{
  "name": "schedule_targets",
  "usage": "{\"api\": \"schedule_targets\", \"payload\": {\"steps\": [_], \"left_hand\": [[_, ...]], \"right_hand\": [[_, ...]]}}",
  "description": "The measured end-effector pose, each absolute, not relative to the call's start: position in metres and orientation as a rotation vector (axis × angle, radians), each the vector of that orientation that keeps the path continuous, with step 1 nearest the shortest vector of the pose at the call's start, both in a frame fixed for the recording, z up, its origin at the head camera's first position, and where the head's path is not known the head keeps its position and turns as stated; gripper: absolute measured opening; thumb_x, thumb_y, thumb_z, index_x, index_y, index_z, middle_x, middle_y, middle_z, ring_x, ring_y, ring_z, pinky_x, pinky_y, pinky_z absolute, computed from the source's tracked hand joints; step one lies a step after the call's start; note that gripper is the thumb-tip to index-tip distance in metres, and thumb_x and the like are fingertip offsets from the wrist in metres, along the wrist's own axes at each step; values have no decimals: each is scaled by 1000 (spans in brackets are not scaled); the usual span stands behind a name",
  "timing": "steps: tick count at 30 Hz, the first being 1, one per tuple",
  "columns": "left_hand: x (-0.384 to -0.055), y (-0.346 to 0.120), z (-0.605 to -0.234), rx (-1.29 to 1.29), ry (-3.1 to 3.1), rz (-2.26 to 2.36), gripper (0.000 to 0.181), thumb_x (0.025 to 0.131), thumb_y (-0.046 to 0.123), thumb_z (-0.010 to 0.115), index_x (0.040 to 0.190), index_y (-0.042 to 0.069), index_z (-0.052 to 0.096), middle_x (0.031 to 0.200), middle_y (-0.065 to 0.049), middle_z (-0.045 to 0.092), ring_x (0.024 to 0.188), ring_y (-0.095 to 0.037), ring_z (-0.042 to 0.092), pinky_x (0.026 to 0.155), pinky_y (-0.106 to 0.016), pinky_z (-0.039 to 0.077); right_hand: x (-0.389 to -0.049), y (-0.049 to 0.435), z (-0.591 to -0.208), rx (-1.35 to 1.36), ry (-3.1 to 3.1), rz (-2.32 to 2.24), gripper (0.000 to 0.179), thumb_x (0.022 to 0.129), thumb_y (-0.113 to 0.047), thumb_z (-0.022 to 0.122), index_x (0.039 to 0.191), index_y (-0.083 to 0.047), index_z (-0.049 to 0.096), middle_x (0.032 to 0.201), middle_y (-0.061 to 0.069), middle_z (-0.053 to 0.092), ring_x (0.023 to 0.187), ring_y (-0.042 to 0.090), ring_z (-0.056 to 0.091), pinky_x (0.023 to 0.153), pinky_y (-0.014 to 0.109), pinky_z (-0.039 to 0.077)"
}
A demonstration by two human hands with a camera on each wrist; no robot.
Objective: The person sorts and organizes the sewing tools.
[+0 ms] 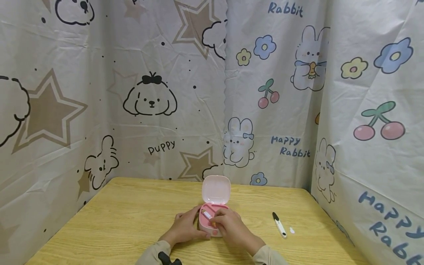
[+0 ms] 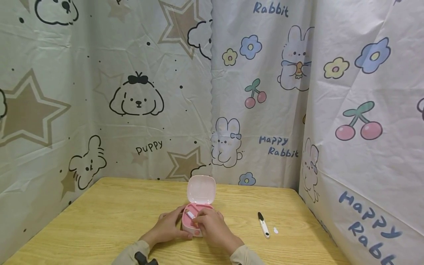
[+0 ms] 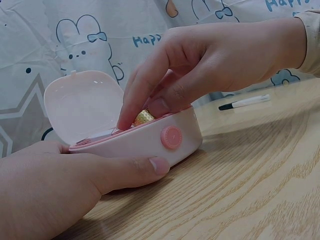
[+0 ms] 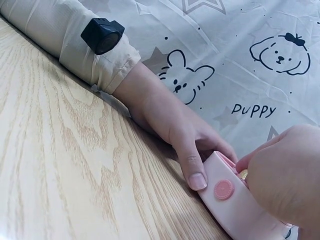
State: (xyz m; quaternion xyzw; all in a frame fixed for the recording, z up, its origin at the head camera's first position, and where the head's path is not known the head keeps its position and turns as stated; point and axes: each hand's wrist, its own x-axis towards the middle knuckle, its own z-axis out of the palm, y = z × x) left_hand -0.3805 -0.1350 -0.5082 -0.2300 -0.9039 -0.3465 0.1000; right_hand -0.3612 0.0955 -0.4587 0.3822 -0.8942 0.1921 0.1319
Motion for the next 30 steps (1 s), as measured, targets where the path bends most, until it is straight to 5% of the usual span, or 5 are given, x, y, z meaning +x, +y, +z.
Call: {"api": "schedule_targets", "payload": {"steps": [30], "left_hand": [[-380,-134,-506,-677,-2669,-1079,117,69,68,86,157,6,41,151,-10,54,135,-30,52,96,-57,27]], "right_hand": [[-360,97,-460,1128,-2564,580,22,97,-8,69,109,-21,81,110,-10,64,107,13,57,87,42,45]]}}
